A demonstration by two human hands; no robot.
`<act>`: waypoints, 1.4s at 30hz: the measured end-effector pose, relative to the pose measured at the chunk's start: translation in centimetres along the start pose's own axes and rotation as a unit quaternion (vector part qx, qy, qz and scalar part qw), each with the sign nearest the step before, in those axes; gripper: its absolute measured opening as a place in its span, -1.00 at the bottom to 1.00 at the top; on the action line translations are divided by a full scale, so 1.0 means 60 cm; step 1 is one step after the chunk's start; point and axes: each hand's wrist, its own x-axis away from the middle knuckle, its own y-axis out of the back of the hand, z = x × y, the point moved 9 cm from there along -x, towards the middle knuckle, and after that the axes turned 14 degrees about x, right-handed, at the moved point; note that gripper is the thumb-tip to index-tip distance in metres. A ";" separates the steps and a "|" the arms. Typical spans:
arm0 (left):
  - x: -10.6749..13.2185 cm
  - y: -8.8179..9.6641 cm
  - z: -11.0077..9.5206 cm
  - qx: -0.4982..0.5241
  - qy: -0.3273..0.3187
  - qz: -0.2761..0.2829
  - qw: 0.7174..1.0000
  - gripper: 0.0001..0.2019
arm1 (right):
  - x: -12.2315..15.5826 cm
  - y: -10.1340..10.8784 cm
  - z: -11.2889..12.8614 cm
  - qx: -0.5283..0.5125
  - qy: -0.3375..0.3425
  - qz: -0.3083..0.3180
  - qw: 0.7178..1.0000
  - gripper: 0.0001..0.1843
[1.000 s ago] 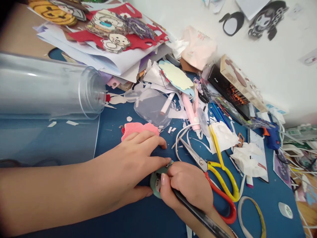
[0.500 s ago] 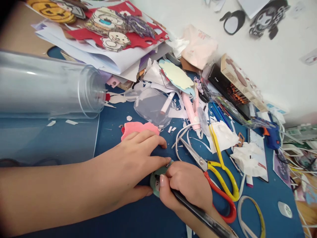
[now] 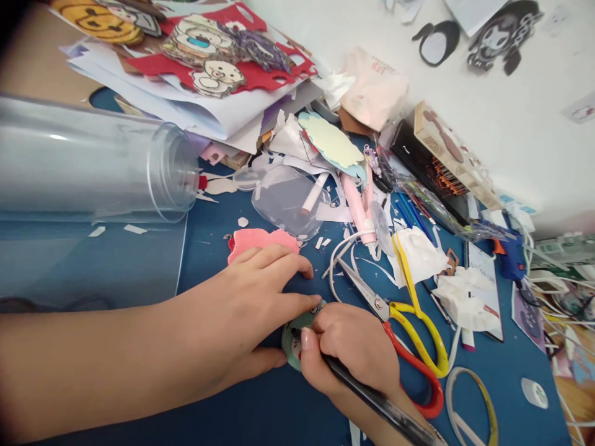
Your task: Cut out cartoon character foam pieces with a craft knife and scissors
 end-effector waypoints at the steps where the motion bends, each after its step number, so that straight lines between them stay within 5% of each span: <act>1: 0.000 0.000 0.000 -0.001 0.000 0.000 1.000 -0.71 | 0.001 -0.002 -0.001 0.008 -0.005 0.006 1.000 -0.55; 16: 0.004 0.005 -0.003 -0.004 0.007 -0.001 1.000 -0.65 | 0.004 -0.011 0.005 0.001 0.049 0.058 0.997 -0.56; 42: 0.001 -0.002 0.003 0.008 -0.019 -0.016 1.000 -0.66 | -0.004 -0.008 0.011 -0.022 0.037 0.025 0.999 -0.57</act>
